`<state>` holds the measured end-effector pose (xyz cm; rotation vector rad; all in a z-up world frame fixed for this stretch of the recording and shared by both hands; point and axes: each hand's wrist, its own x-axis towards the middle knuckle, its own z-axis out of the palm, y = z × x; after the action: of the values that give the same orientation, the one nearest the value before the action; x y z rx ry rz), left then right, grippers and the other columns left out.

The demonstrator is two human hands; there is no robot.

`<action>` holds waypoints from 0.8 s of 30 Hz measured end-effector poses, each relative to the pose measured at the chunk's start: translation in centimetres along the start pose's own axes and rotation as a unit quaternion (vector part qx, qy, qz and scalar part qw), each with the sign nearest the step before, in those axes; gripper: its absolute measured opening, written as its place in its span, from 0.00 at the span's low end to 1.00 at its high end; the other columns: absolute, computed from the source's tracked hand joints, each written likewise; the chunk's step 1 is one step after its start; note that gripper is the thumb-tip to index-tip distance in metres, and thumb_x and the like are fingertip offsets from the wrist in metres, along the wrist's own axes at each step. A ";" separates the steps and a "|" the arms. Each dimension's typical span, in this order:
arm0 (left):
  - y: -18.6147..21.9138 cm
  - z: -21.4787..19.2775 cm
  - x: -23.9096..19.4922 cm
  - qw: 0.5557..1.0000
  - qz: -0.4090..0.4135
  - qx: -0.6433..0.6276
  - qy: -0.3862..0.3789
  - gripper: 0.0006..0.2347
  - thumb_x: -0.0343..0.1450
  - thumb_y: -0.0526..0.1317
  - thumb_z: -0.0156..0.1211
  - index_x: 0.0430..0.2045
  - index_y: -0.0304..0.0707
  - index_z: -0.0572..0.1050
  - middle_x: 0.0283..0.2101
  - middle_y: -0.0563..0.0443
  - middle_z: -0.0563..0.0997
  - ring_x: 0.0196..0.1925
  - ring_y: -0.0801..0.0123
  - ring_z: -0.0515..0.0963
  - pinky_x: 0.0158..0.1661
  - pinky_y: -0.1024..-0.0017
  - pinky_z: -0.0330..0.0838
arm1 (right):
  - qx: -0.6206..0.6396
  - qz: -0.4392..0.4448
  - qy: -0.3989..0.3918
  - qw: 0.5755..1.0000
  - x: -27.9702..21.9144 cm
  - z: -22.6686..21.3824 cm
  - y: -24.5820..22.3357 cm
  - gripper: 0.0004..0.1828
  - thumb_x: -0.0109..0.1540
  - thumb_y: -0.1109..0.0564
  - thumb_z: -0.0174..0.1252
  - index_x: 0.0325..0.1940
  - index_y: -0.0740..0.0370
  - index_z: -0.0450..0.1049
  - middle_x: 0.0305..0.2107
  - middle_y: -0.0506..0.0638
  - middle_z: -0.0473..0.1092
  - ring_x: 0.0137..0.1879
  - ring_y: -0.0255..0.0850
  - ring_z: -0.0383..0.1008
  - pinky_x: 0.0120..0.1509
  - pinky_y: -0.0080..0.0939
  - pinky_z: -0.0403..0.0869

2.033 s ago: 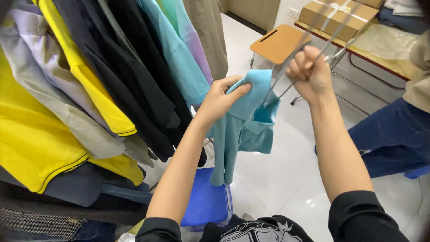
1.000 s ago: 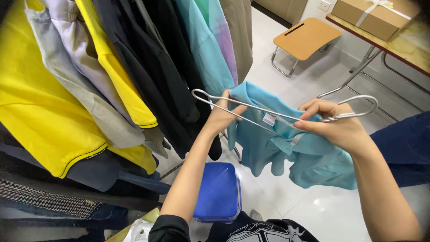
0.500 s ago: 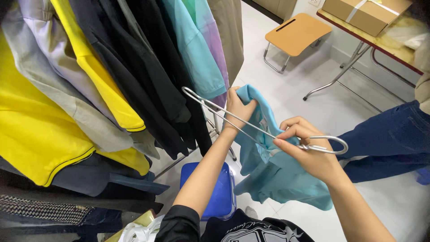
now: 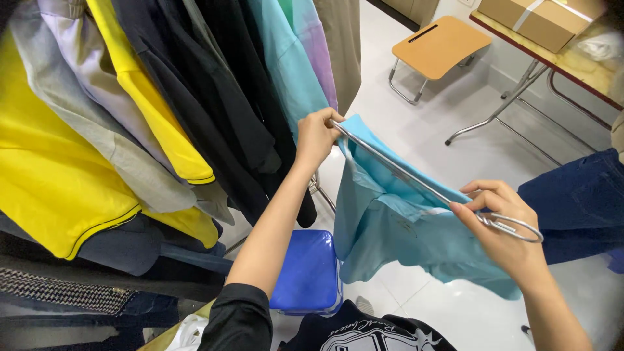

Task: The person unpacks a light blue shirt from a cardboard box, removes it from a plastic bag, and places it on a hanger among other clothes. They then remove the shirt from the hanger, lay it on a table, and fold it neatly by hand.

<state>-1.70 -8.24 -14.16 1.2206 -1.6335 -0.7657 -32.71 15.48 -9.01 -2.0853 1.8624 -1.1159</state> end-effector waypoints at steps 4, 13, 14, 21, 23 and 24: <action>3.4 -2.1 0.4 0.998 -0.022 -0.008 -0.067 0.09 0.66 0.29 0.68 0.31 0.49 0.88 0.34 0.60 0.91 0.39 0.79 0.88 0.40 0.79 0.81 | -0.028 -0.009 0.002 1.000 -0.9 -0.4 1.2 0.15 0.64 0.54 0.70 0.26 0.55 0.74 0.46 0.46 0.77 0.41 0.35 0.73 0.50 0.36 0.67; 4.8 0.6 -1.1 0.999 0.039 0.033 0.009 0.04 0.59 0.33 0.64 0.21 0.47 0.80 0.24 0.61 0.87 0.28 0.80 0.84 0.37 0.79 0.72 | -0.089 0.015 -0.019 0.996 -0.7 -0.5 1.1 0.17 0.65 0.49 0.68 0.27 0.57 0.73 0.46 0.44 0.76 0.41 0.43 0.76 0.44 0.45 0.69; 5.3 1.4 -1.8 0.996 0.088 0.028 0.017 0.04 0.60 0.33 0.65 0.21 0.46 0.76 0.25 0.59 0.82 0.28 0.76 0.80 0.36 0.75 0.71 | -0.084 0.021 -0.016 0.996 -0.3 -0.1 0.8 0.18 0.65 0.48 0.68 0.25 0.57 0.74 0.48 0.43 0.76 0.47 0.43 0.75 0.48 0.46 0.70; 6.3 6.0 -8.8 0.944 0.317 0.092 -0.001 0.07 0.67 0.29 0.63 0.29 0.40 0.69 0.29 0.52 0.68 0.32 0.59 0.73 0.32 0.62 0.68 | 0.002 0.018 0.013 1.000 3.3 1.6 -0.8 0.15 0.64 0.54 0.71 0.24 0.57 0.78 0.52 0.47 0.74 0.62 0.42 0.74 0.63 0.45 0.69; 4.3 6.2 -9.9 0.944 0.302 0.130 -0.018 0.08 0.68 0.31 0.65 0.32 0.42 0.71 0.33 0.54 0.70 0.37 0.62 0.76 0.28 0.63 0.71 | -0.001 0.011 0.026 1.000 3.6 1.2 -0.2 0.15 0.64 0.54 0.71 0.24 0.56 0.78 0.52 0.48 0.74 0.62 0.43 0.74 0.63 0.47 0.70; 3.3 6.3 -10.4 0.942 0.287 0.167 -0.034 0.08 0.69 0.32 0.67 0.35 0.43 0.73 0.36 0.57 0.73 0.41 0.64 0.79 0.24 0.63 0.74 | -0.005 0.004 0.039 0.999 3.7 1.1 0.1 0.15 0.65 0.54 0.72 0.25 0.55 0.78 0.53 0.49 0.74 0.61 0.44 0.74 0.64 0.48 0.71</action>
<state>-7.95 2.40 -16.86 0.8624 -2.0981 -0.1662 -32.33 11.71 -8.25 -2.0666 1.9116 -1.2064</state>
